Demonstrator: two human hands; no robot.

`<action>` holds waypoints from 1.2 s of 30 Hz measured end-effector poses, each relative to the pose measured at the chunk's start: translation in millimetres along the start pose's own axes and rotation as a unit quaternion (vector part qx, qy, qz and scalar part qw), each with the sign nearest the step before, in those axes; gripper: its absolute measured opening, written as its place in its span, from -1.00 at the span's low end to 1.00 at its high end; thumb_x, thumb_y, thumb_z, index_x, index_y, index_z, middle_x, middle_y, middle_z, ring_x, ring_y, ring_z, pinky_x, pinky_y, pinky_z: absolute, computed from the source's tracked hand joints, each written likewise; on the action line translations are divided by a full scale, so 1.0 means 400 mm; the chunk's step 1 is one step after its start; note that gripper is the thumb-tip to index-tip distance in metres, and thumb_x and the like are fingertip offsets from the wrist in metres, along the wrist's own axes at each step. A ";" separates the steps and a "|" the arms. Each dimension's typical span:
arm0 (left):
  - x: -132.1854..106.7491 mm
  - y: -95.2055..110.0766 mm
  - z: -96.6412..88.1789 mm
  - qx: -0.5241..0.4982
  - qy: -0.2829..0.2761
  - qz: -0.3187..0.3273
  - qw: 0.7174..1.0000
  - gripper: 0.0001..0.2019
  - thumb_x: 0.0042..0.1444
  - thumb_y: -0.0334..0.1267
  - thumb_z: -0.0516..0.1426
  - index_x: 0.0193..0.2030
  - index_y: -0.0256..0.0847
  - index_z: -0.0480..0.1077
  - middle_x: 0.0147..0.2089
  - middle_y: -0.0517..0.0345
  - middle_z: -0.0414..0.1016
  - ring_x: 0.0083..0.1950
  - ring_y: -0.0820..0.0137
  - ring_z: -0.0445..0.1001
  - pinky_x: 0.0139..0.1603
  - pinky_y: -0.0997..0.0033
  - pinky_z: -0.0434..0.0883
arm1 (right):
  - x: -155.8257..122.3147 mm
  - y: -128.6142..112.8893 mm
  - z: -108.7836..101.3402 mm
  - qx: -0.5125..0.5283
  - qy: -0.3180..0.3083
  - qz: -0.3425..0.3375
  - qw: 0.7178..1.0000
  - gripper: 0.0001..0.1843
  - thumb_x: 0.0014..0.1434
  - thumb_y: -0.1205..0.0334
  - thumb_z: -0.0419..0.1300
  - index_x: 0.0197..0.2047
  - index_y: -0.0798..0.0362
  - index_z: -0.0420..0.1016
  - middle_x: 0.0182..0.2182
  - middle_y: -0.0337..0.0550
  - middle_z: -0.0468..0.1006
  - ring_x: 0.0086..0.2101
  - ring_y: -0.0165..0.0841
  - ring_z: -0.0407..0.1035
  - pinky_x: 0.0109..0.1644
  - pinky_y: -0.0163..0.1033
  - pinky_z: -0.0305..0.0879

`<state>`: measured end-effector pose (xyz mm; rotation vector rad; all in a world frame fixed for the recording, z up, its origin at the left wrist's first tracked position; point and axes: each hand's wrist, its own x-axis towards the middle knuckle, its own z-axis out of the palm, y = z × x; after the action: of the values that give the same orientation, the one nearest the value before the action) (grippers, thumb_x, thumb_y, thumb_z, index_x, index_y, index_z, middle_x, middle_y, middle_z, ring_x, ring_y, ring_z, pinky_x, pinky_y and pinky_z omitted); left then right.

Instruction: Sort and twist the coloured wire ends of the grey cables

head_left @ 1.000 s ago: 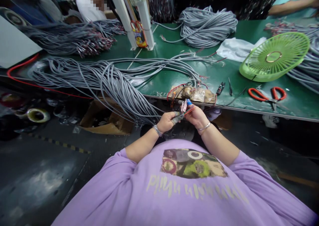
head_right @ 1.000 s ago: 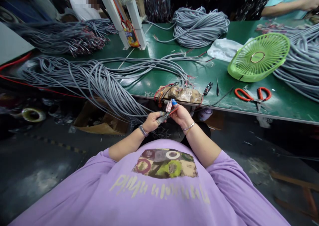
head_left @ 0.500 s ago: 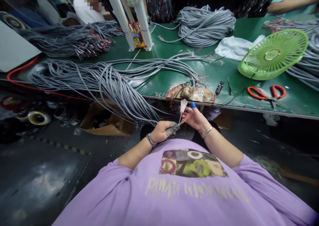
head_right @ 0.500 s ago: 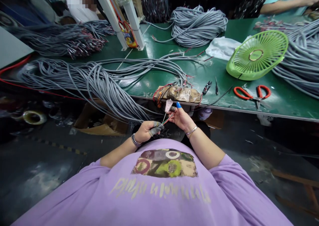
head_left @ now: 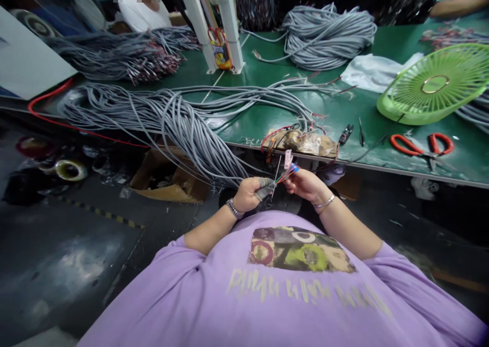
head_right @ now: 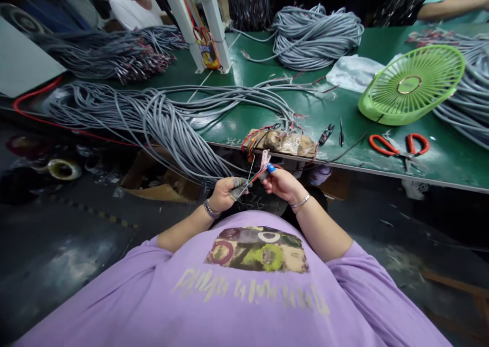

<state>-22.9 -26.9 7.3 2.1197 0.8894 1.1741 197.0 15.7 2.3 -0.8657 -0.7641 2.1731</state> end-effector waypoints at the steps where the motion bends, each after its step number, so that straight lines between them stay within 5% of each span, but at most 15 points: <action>1: 0.004 -0.003 0.005 0.003 -0.007 0.000 1.000 -0.73 0.26 -0.11 0.12 -0.26 -0.26 0.55 -0.38 0.08 0.59 -0.39 0.47 0.52 -0.29 0.50 0.45 | -0.010 -0.002 0.003 -0.013 -0.022 0.003 1.000 -0.58 0.21 -0.11 0.20 -0.43 0.09 0.39 -0.67 -0.31 0.30 -0.68 -0.55 0.06 -0.61 -0.42 0.11; 8: 0.008 -0.017 0.026 0.054 -0.040 0.011 0.998 -0.69 0.28 -0.10 0.10 -0.32 -0.27 0.53 -0.47 0.12 0.51 -0.46 0.48 0.44 -0.37 0.51 0.38 | -0.063 0.017 0.033 -0.141 -0.084 -0.019 0.986 -0.35 -0.01 -0.36 0.27 -0.60 0.10 0.29 -0.76 -0.37 0.18 -0.73 -0.59 -0.04 -0.66 -0.40 -0.05; 14: 0.013 -0.009 0.019 0.044 -0.065 -0.022 0.997 -0.68 0.29 -0.07 0.08 -0.20 -0.26 0.55 -0.34 0.06 0.60 -0.35 0.44 0.54 -0.27 0.49 0.44 | -0.082 0.004 0.058 -0.363 -0.093 -0.067 0.925 -0.55 -0.08 -0.08 0.44 -0.51 0.17 0.49 -0.66 -0.33 0.33 -0.63 -0.59 0.09 -0.59 -0.42 0.00; 17: 0.012 -0.009 0.014 0.048 -0.036 -0.024 0.998 -0.69 0.29 -0.10 0.08 -0.19 -0.28 0.55 -0.34 0.05 0.61 -0.35 0.43 0.55 -0.28 0.48 0.46 | -0.072 -0.018 0.007 -0.303 -0.127 -0.043 0.943 -0.59 -0.10 -0.03 0.46 -0.41 0.17 0.54 -0.58 -0.25 0.45 -0.61 -0.54 0.21 -0.56 -0.39 0.17; 21: 0.016 -0.016 0.015 0.049 -0.010 -0.017 0.999 -0.72 0.27 -0.11 0.11 -0.21 -0.26 0.56 -0.37 0.07 0.61 -0.38 0.44 0.55 -0.28 0.48 0.49 | -0.026 -0.031 -0.049 -0.106 0.021 -0.083 0.991 -0.59 -0.01 -0.09 0.41 -0.35 0.10 0.49 -0.58 -0.28 0.44 -0.63 -0.55 0.20 -0.57 -0.40 0.24; 23: 0.023 -0.022 0.020 0.048 0.001 -0.016 0.999 -0.73 0.26 -0.12 0.11 -0.20 -0.25 0.56 -0.35 0.07 0.62 -0.37 0.45 0.55 -0.27 0.48 0.49 | 0.004 -0.030 -0.041 -0.042 0.074 -0.072 0.994 -0.54 0.14 -0.21 0.24 -0.34 0.09 0.47 -0.53 -0.22 0.49 -0.61 -0.52 0.27 -0.56 -0.40 0.28; 26: 0.038 -0.032 0.033 0.054 0.017 -0.017 0.998 -0.74 0.25 -0.13 0.13 -0.17 -0.26 0.57 -0.33 0.06 0.63 -0.37 0.45 0.56 -0.27 0.50 0.49 | 0.037 -0.024 -0.005 -0.009 0.066 -0.058 0.996 -0.45 0.23 -0.28 0.09 -0.31 0.09 0.48 -0.45 -0.13 0.56 -0.52 -0.44 0.41 -0.50 -0.36 0.38; 36: 0.061 -0.037 0.057 0.051 0.005 -0.072 0.996 -0.71 0.25 -0.10 0.12 -0.22 -0.27 0.57 -0.39 0.09 0.60 -0.40 0.45 0.52 -0.31 0.48 0.46 | 0.072 -0.009 0.023 0.101 0.085 -0.102 0.986 -0.57 0.10 -0.19 0.30 -0.36 0.06 0.50 -0.50 -0.24 0.56 -0.51 -0.46 0.41 -0.44 -0.37 0.36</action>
<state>2.5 -2.5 -1.6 2.0919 1.1084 1.0875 175.3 37.1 0.1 -0.8186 -0.5141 1.9296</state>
